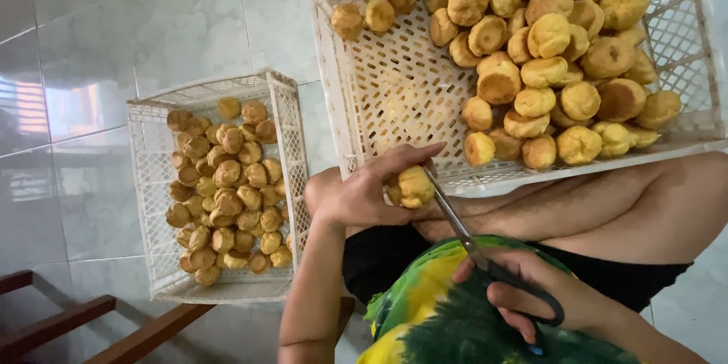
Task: Using scissors to trim or cut individual baked goods and sorting them into a different basket.
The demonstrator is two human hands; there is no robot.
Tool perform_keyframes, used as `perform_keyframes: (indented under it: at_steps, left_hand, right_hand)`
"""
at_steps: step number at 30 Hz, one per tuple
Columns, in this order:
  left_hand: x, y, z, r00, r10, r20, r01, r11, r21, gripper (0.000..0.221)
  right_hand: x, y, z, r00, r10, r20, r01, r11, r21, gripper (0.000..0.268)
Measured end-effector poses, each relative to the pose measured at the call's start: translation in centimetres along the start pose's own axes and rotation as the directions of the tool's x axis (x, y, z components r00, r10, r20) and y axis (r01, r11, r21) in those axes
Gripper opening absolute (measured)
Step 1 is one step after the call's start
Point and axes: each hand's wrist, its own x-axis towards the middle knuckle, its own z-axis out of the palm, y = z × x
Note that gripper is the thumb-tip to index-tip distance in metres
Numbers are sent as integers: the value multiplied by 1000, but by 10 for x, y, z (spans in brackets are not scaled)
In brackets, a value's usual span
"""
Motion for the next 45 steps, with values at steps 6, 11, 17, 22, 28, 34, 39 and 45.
perform_keyframes:
  at_steps: [6,11,17,22,28,34,39,45]
  left_hand:
    - [-30,-14,-37,994,-104,-22,105,993,56,81]
    - [-86,-60,-100,135,-478,-868,990,39,132,101]
    - [92,-39,-91,804,-171,-570,524,658,541,58]
    - [189,-270,-113,844,96,-527,515,127,848,59]
    - [160,-148,-84,788,-113,-605,559,544,626,43]
    - [73,-93,-1,948,-209,-241,-70,601,-796,85]
    - [34,-79,47,947,8,-321,-318,167,-933,100]
    - [35,-40,57,838,-278,-470,-418,228,-879,63]
  right_hand:
    - [-6,0,-12,996,73,58,-71,997,-43,74]
    - [2,24,-60,951,-309,2,305,940,153,55]
    - [20,14,-55,977,-156,-149,152,988,-39,47]
    - [17,13,-50,959,-219,-182,204,974,-100,43]
    - [10,15,-50,947,-131,-294,120,991,-53,45]
    - [12,2,-24,950,-181,-255,123,966,-228,51]
    - [11,2,-7,974,-214,-78,194,959,-206,74]
    - [10,-3,8,974,-226,-20,217,952,-217,74]
